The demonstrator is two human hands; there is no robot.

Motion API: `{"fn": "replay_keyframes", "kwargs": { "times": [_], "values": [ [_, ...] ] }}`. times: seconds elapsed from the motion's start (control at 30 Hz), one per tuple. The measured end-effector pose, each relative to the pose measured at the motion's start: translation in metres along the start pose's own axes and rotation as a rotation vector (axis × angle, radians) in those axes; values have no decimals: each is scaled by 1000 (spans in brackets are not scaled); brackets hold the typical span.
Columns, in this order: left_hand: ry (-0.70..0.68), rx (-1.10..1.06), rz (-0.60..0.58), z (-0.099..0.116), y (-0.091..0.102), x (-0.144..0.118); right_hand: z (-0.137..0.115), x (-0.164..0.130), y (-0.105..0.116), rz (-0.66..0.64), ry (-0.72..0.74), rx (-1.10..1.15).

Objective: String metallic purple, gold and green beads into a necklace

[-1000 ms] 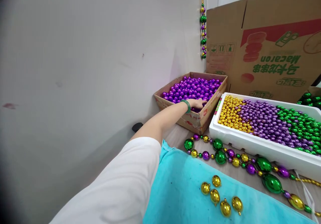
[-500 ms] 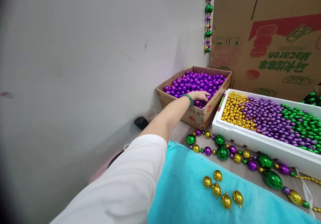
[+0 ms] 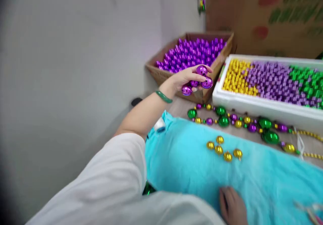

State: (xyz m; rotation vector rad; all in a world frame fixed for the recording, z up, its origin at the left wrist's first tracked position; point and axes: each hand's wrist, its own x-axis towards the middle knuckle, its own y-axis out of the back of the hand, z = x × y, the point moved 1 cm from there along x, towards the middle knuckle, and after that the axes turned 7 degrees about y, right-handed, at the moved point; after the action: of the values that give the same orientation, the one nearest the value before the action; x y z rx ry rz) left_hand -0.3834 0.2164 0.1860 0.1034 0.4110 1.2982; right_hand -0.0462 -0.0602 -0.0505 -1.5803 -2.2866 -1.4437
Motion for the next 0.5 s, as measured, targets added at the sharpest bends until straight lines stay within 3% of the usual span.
{"fn": "replay_keyframes", "kwargs": {
  "times": [0.13,0.17,0.23,0.3,0.4,0.5],
  "values": [
    [104,167,-282,-73,-78,-55,2,-20,-7,-148,-37,-64],
    [120,191,-294,-95,-98,-65,4,-22,-7,-150,-43,-63],
    [96,251,-200,-134,-133,-80,6,-21,-6,-143,-45,-61],
    [79,336,-26,-161,-159,-85,6,-19,-4,-139,-46,-58],
    [96,409,153,-176,-177,-81,4,-16,-3,-142,-59,-48],
    [93,441,203,-176,-180,-73,0,-12,-2,-119,-73,3]
  ]
}}
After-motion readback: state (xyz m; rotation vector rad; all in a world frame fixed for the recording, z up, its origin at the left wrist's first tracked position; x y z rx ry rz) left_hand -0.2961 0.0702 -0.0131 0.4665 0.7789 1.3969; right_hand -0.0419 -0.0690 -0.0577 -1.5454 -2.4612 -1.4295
